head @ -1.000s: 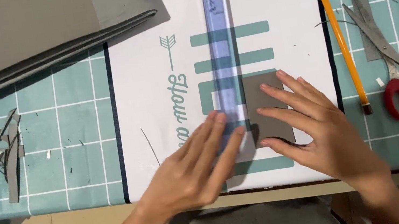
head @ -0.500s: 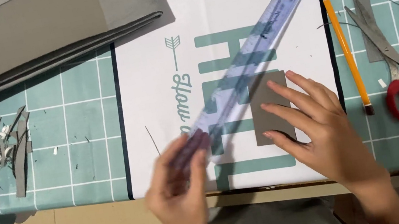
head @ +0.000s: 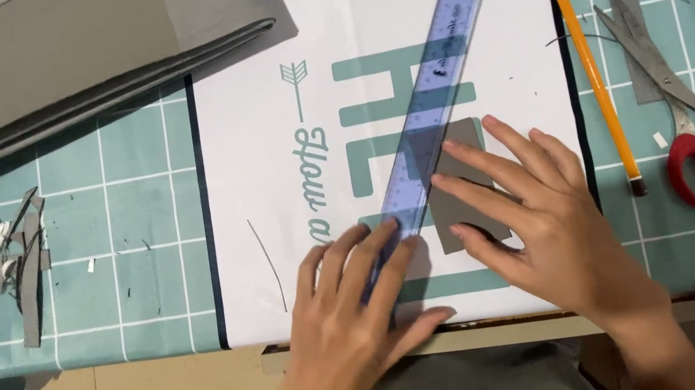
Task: Marking a piece of leather with a pencil and ruler before cutting a semi-circular notch with scissors.
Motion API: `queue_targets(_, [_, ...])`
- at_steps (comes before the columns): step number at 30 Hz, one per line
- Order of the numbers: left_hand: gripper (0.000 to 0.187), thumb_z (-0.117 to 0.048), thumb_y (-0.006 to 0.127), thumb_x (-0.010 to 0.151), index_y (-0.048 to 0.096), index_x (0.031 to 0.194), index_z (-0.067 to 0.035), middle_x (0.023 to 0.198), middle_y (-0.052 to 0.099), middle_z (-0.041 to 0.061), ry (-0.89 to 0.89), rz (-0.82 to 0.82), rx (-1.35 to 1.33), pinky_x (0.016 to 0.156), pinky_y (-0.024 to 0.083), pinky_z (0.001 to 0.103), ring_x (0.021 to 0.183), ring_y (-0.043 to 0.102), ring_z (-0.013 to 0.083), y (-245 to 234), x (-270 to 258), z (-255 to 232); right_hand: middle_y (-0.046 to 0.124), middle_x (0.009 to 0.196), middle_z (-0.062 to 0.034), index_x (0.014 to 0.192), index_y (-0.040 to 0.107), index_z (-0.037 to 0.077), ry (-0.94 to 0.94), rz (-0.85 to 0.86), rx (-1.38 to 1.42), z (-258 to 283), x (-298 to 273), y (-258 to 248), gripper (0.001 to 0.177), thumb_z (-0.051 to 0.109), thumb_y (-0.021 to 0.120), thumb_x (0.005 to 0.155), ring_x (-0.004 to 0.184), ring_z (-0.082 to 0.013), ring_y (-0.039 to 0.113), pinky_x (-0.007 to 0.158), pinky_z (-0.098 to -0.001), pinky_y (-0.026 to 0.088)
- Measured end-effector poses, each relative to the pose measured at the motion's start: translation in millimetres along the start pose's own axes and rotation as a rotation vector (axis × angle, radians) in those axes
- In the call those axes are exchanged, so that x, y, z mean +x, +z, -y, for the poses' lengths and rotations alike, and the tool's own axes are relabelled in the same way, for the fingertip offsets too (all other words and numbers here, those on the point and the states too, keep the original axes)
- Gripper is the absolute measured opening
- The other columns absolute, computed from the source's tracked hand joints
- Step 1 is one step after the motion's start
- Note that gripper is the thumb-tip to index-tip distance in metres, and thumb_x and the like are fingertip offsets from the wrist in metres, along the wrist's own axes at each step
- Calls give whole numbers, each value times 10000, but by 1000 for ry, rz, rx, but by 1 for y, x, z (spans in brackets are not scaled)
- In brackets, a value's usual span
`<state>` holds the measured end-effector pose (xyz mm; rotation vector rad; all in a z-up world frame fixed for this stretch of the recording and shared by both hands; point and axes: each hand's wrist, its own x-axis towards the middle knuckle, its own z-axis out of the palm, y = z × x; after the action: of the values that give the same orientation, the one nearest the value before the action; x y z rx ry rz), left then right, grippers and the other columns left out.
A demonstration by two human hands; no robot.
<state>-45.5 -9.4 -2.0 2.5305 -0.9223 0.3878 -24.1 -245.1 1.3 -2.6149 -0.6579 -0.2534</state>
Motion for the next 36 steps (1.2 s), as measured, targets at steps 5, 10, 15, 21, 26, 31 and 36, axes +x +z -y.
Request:
queue_targets(5, [306, 63, 653, 961, 617, 1265, 66, 1055, 706, 152, -69, -116, -62, 732, 565, 341, 799, 605, 238, -7, 8, -9, 536, 1558, -57, 1416, 620, 181, 24, 0, 4, 1, -2, 4, 468, 262, 693, 961, 1527, -364, 399, 1236, -556, 275])
queue_targets(10, [442, 87, 668, 977, 579, 1385, -59, 805, 623, -15, -304, -154, -191, 635, 542, 219, 633, 540, 82, -12, 1, -4, 539, 1555, -79, 1404, 630, 169, 13, -3, -9, -3, -4, 6, 458, 258, 698, 960, 1522, -374, 405, 1239, -546, 266])
queue_targets(15, [336, 10, 650, 888, 727, 1198, -91, 913, 758, 17, -572, -91, -544, 627, 634, 200, 688, 669, 100, -11, 5, -9, 539, 1552, -79, 1400, 632, 155, 34, 9, -3, 0, -5, 6, 481, 261, 718, 939, 1527, -382, 387, 1241, -561, 263])
queue_targets(21, [361, -39, 642, 986, 587, 1333, 46, 1216, 731, 204, -300, -167, -588, 970, 638, 389, 1079, 735, 311, -4, 17, -25, 525, 1558, -72, 1384, 643, 143, 41, 3, -2, 2, -4, 8, 439, 267, 686, 965, 1536, -374, 357, 1247, -577, 246])
queue_targets(26, [403, 16, 666, 950, 598, 1344, 66, 1444, 573, 247, -133, -13, -419, 1192, 428, 591, 1426, 511, 428, 18, 17, -24, 539, 1551, -56, 1406, 637, 176, 38, 6, -45, 0, -6, 7, 472, 247, 697, 943, 1528, -388, 359, 1220, -614, 258])
queue_targets(31, [578, 114, 654, 911, 479, 1462, 95, 1559, 483, 250, -69, 66, -194, 1111, 481, 509, 1460, 508, 383, 14, 17, -16, 537, 1551, -10, 1403, 660, 225, 74, -4, -158, -1, -10, 0, 519, 379, 743, 914, 1513, -398, 351, 1198, -632, 266])
queue_targets(36, [930, 233, 611, 754, 196, 1577, 110, 1636, 331, 338, -21, 218, -266, 1011, 567, 492, 1310, 462, 480, 3, 24, -6, 513, 1555, 14, 1411, 648, 262, 84, -10, -226, -3, -18, -3, 566, 471, 748, 895, 1491, -374, 357, 1160, -633, 319])
